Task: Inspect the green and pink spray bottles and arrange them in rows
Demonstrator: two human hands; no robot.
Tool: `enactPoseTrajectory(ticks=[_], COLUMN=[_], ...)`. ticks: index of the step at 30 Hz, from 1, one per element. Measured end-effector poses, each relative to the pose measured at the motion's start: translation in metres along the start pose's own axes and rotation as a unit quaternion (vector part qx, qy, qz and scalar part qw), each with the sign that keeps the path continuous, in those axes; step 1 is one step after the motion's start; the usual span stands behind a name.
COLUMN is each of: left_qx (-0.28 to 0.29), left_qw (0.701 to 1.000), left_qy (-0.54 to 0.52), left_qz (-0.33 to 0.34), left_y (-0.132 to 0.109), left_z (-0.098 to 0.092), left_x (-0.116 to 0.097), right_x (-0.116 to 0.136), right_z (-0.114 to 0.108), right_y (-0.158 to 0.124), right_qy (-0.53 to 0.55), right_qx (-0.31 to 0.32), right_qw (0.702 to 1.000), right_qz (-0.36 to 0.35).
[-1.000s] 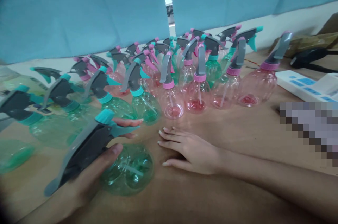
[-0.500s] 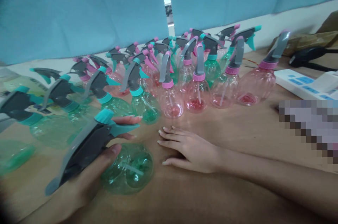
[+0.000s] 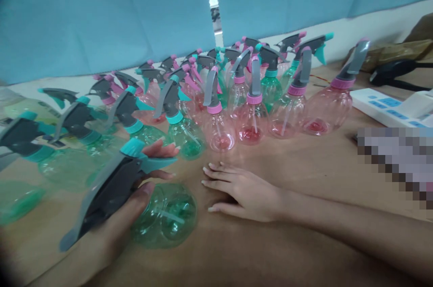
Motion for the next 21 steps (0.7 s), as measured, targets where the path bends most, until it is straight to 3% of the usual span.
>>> enactPoseTrajectory(ticks=[17, 21], left_qx=[0.008, 0.020], left_qw=[1.000, 0.998], left_qy=[0.014, 0.017], left_qz=[-0.017, -0.060], left_y=[0.0025, 0.0027], left_z=[-0.0014, -0.0013], left_x=[-0.0036, -0.0024], right_x=[0.0001, 0.0004], right_z=[0.0010, 0.0003], right_y=[0.0007, 0.0009], right_qy=[-0.027, -0.027], right_qx=[0.011, 0.007], right_qw=[1.000, 1.000], right_qz=[0.007, 0.006])
Point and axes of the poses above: each hand's wrist, its own y-axis towards the middle knuckle, its own z-axis out of the palm, x = y × z, the point moved 8 cm from there along y, towards the middle knuckle, and after that the axes turned 7 degrees about x, right-handed, at the moved point
